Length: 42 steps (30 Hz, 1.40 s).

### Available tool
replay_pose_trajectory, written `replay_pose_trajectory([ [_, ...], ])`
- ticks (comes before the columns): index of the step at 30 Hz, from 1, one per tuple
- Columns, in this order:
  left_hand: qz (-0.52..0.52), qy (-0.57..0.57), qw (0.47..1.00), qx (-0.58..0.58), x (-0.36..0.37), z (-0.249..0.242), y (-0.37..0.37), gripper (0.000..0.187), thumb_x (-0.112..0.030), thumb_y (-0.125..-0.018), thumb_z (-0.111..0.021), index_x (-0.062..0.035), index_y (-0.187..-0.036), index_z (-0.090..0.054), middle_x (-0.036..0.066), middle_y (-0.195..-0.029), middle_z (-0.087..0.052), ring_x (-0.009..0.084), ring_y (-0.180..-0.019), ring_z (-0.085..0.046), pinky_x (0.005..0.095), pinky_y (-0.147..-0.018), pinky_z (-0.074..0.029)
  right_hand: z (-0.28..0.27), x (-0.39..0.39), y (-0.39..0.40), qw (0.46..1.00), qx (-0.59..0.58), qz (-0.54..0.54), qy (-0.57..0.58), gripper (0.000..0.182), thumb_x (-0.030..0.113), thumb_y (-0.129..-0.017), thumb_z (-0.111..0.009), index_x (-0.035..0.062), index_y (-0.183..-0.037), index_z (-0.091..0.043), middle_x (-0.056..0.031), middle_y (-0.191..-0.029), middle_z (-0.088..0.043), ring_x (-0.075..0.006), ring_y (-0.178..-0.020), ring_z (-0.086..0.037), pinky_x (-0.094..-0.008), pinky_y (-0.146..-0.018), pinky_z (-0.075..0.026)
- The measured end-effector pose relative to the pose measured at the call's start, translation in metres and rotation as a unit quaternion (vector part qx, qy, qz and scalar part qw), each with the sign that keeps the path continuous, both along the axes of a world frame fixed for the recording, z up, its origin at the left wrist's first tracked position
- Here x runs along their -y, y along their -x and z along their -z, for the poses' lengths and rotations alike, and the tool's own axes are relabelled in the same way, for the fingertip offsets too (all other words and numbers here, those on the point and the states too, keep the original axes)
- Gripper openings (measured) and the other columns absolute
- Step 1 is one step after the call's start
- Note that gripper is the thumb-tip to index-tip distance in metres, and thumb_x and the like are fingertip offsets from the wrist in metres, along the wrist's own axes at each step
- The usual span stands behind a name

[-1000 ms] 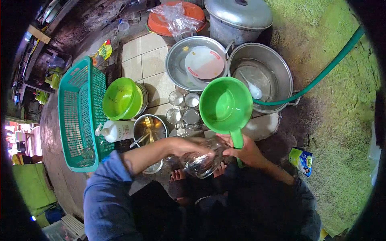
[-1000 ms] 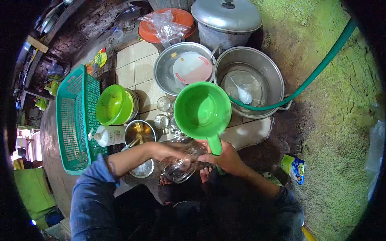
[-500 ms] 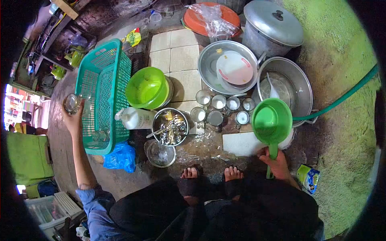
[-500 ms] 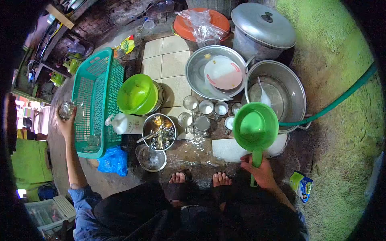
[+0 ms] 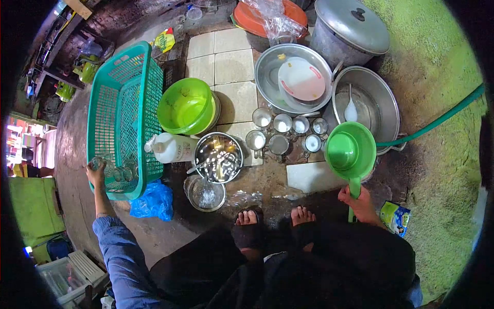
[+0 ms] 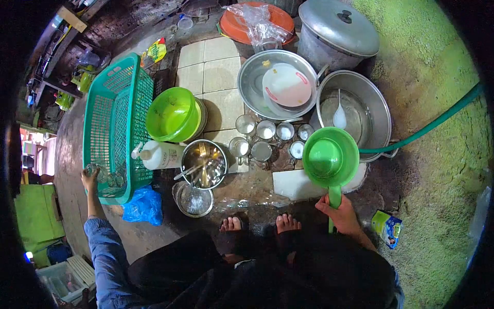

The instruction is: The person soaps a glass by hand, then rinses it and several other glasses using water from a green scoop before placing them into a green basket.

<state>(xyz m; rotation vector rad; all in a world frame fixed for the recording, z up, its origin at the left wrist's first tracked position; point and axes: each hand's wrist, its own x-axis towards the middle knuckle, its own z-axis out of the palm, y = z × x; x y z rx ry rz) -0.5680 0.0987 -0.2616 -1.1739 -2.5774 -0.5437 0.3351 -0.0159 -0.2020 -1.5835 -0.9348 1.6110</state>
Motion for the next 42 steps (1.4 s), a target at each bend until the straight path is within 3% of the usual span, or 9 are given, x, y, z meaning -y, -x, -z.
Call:
replay_pose_trajectory([
  [13,0.062,0.047,0.974,0.214,0.029,0.055,0.074,0.076,-0.013,-0.062,-0.083,-0.0052,-0.121,-0.036,0.019,-0.114,-0.054,0.0308,-0.102,-0.054,0.0377,-0.088,-0.043,0.017,0.005,0.002,1.000,-0.009,0.023,0.004,0.018,0.010,-0.084,-0.068,0.0050,-0.089,-0.052,-0.0022,-0.085,-0.056,-0.0114,-0.079,-0.055,-0.0270,-0.072,-0.046],
  [20,0.140,0.189,0.965,0.116,0.032,0.055,0.061,0.070,-0.011,-0.066,-0.078,-0.0032,-0.120,-0.035,0.020,-0.117,-0.054,0.0352,-0.106,-0.055,0.0402,-0.086,-0.045,0.015,-0.003,0.002,0.999,0.021,0.042,-0.013,0.015,0.012,-0.087,-0.064,0.0033,-0.089,-0.053,-0.0030,-0.081,-0.056,-0.0125,-0.074,-0.055,-0.0286,-0.068,-0.046],
  [26,0.097,0.299,0.941,0.125,0.029,0.059,0.047,0.056,-0.018,-0.078,-0.061,-0.0056,-0.127,-0.036,0.021,-0.117,-0.057,0.0362,-0.107,-0.056,0.0429,-0.086,-0.046,-0.008,-0.022,-0.003,0.987,0.028,0.157,-0.009,0.028,0.032,-0.094,-0.052,0.0037,-0.092,-0.048,-0.0028,-0.071,-0.051,-0.0134,-0.051,-0.051,-0.0271,-0.044,-0.042],
  [30,0.118,0.383,0.911,0.096,0.026,0.063,0.040,0.051,-0.022,-0.087,-0.049,-0.0062,-0.133,-0.035,0.020,-0.119,-0.057,0.0337,-0.107,-0.056,0.0425,-0.088,-0.045,-0.010,-0.048,-0.042,0.964,0.208,0.166,-0.004,0.038,0.044,-0.095,-0.047,0.0066,-0.091,-0.046,-0.0012,-0.064,-0.047,-0.0090,-0.038,-0.040,-0.0251,-0.034,-0.032],
  [33,0.057,0.464,0.881,0.072,0.022,0.043,0.001,0.049,-0.022,-0.090,-0.041,-0.0071,-0.137,-0.033,0.024,-0.121,-0.055,0.0375,-0.108,-0.055,0.0438,-0.088,-0.045,0.012,-0.069,-0.097,0.966,0.206,0.156,0.019,0.041,0.047,-0.095,-0.044,0.0060,-0.093,-0.049,-0.0024,-0.061,-0.046,-0.0095,-0.037,-0.039,-0.0256,-0.033,-0.031],
  [35,0.079,0.481,0.872,0.041,0.023,0.050,0.011,0.050,-0.023,-0.090,-0.041,-0.0086,-0.137,-0.033,0.024,-0.120,-0.055,0.0389,-0.108,-0.054,0.0441,-0.087,-0.046,0.022,-0.090,-0.123,0.905,0.419,0.003,0.080,0.044,0.045,-0.095,-0.042,0.0027,-0.098,-0.052,-0.0102,-0.068,-0.058,-0.0198,-0.047,-0.055,-0.0343,-0.042,-0.043],
  [36,0.101,0.497,0.862,0.011,0.023,0.054,0.016,0.050,-0.024,-0.090,-0.042,-0.0100,-0.138,-0.033,0.025,-0.119,-0.055,0.0403,-0.109,-0.054,0.0443,-0.086,-0.046,0.035,-0.100,-0.137,0.905,0.418,0.004,0.080,0.044,0.045,-0.095,-0.042,0.0027,-0.098,-0.052,-0.0102,-0.068,-0.058,-0.0198,-0.047,-0.055,-0.0343,-0.042,-0.043],
  [38,0.119,0.471,0.873,0.034,0.026,0.043,-0.002,0.049,-0.028,-0.090,-0.043,-0.0089,-0.135,-0.037,0.025,-0.117,-0.056,0.0413,-0.109,-0.053,0.0449,-0.085,-0.046,0.061,-0.118,-0.158,0.716,0.664,-0.214,-0.014,0.042,0.040,-0.094,-0.044,0.0013,-0.102,-0.059,-0.0187,-0.086,-0.066,-0.0321,-0.076,-0.066,-0.0443,-0.064,-0.051],
  [42,0.262,0.375,0.885,0.084,0.036,0.039,-0.004,0.046,-0.037,-0.093,-0.043,-0.0052,-0.125,-0.050,0.026,-0.114,-0.057,0.0429,-0.107,-0.053,0.0455,-0.086,-0.045,0.052,-0.162,-0.129,0.677,0.681,-0.239,0.144,0.039,0.036,-0.092,-0.046,0.0019,-0.103,-0.063,-0.0212,-0.104,-0.064,-0.0372,-0.101,-0.060,-0.0471,-0.084,-0.048],
])
